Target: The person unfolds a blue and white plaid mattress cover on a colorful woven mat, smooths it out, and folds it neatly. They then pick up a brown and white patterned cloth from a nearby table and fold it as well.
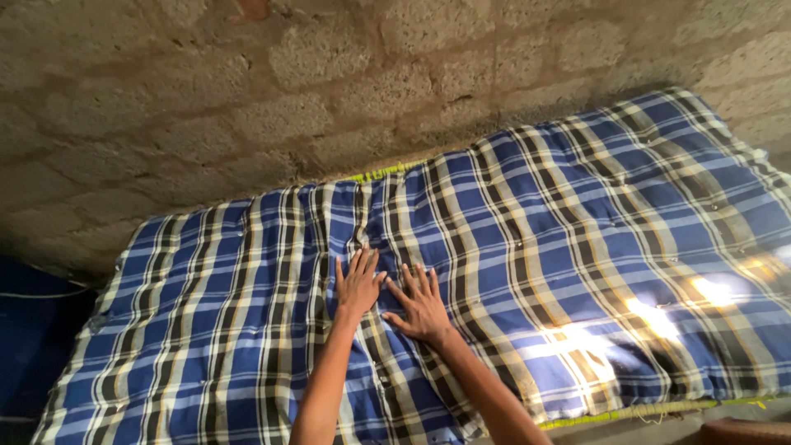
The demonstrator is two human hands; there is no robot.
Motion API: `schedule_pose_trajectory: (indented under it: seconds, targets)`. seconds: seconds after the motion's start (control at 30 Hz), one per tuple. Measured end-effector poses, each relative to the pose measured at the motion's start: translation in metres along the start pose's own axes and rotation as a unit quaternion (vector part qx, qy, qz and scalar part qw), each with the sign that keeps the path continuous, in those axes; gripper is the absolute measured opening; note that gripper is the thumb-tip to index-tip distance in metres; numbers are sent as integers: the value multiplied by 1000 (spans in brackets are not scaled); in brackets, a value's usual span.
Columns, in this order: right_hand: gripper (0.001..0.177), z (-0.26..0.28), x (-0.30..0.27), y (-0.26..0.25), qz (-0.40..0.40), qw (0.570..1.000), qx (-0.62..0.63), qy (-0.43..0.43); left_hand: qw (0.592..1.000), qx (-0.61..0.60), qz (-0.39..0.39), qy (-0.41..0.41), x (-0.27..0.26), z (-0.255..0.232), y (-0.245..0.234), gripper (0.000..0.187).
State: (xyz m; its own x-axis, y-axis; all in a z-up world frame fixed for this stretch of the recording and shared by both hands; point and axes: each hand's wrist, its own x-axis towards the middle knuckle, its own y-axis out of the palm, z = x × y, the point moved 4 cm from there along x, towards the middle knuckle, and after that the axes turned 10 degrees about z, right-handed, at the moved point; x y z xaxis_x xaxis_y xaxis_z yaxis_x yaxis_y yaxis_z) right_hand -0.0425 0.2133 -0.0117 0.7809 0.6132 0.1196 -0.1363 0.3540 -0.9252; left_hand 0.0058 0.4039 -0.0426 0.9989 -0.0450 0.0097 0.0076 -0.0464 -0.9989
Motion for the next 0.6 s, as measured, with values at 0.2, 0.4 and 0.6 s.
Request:
schedule_pose_trajectory:
  seconds: [0.2, 0.4, 0.6]
  targets:
    - [100, -16, -17, -8, 187, 978, -51, -82, 998, -41, 22, -51, -3, -17, 14, 65]
    - [129, -39, -16, -35, 259, 946, -28, -195, 964, -165, 207, -12, -10, -7, 1, 107]
    - [137, -25, -25, -29, 360, 904, -163, -163, 944, -97, 316, 0, -15, -4, -8, 148]
